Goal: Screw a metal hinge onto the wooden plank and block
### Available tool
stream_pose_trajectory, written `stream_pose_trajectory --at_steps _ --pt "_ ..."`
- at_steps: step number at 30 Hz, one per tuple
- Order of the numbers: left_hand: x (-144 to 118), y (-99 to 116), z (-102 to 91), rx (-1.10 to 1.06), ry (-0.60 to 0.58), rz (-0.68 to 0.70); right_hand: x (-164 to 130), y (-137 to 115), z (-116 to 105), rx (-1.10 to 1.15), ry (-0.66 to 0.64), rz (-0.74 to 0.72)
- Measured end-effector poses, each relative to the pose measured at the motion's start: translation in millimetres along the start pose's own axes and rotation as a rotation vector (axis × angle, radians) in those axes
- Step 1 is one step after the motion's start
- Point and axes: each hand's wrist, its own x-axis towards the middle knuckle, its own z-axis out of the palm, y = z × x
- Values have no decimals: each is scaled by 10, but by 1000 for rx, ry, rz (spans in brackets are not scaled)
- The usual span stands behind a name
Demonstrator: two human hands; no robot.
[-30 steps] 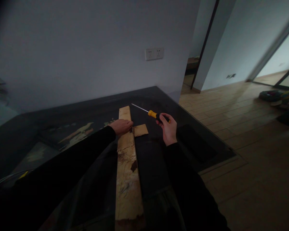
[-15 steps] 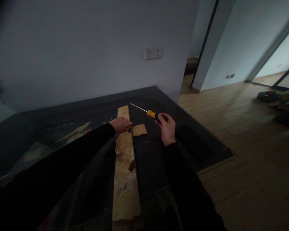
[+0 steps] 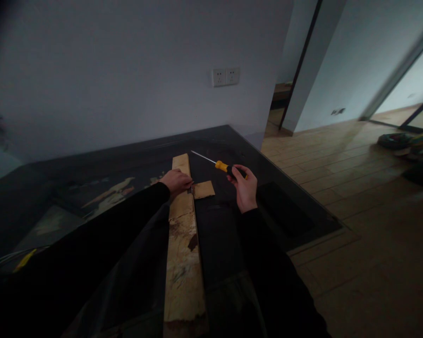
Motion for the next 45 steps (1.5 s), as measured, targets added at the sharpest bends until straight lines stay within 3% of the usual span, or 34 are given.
stream_pose_trajectory --at_steps 12,23,38,45 --pt "-73 67 -35 14 18 23 -3 16 -4 -9 -11 -10" --pt "-90 -98 -43 -18 -39 148 11 33 -22 -38 -20 -24" --pt "-48 -23 -9 -37 -45 -32 22 38 -22 -45 -10 -21" --pt "-87 29 -74 22 -17 -13 26 50 -29 -45 -18 -20"
